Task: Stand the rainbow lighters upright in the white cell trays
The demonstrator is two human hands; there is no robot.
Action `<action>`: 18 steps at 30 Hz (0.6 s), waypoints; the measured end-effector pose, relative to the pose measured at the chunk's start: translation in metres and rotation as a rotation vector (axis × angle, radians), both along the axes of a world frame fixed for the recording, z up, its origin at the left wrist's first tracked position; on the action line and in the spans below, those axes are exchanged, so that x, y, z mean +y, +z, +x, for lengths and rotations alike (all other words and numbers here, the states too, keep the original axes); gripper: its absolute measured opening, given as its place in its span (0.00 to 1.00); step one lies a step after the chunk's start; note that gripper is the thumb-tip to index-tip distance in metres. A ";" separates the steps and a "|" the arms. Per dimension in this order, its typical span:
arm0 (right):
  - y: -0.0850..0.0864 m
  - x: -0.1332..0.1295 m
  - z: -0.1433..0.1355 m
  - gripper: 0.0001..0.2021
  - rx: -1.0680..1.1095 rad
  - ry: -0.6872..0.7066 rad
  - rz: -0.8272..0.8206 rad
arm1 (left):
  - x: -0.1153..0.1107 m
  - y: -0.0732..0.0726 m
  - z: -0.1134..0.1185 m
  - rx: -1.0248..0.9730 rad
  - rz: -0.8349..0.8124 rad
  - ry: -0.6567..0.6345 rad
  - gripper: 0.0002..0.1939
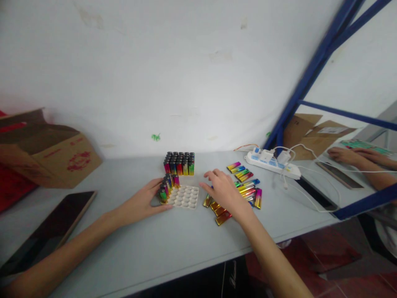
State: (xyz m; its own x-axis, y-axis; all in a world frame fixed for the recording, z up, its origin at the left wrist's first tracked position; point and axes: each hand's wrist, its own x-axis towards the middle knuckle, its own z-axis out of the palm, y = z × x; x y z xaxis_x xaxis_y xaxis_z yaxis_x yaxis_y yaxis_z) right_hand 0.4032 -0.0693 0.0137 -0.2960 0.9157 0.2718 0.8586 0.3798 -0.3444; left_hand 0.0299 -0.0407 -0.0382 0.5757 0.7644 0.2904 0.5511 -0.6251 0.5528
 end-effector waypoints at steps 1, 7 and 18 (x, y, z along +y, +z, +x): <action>0.000 -0.006 0.003 0.11 -0.063 -0.067 -0.010 | 0.000 -0.001 0.000 0.001 0.005 -0.001 0.43; 0.004 -0.028 -0.029 0.18 -0.351 -0.255 -0.185 | 0.002 -0.004 0.001 -0.006 0.015 0.010 0.43; 0.016 0.030 -0.040 0.24 0.437 0.077 -0.189 | 0.000 -0.001 0.005 -0.006 0.013 -0.001 0.45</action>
State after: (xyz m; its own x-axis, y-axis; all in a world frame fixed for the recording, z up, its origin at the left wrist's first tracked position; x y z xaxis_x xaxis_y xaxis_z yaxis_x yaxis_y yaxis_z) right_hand 0.3629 -0.0395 0.0294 -0.2602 0.9409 0.2168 0.5899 0.3327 -0.7357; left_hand 0.0353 -0.0408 -0.0393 0.5747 0.7599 0.3038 0.5474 -0.6329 0.5475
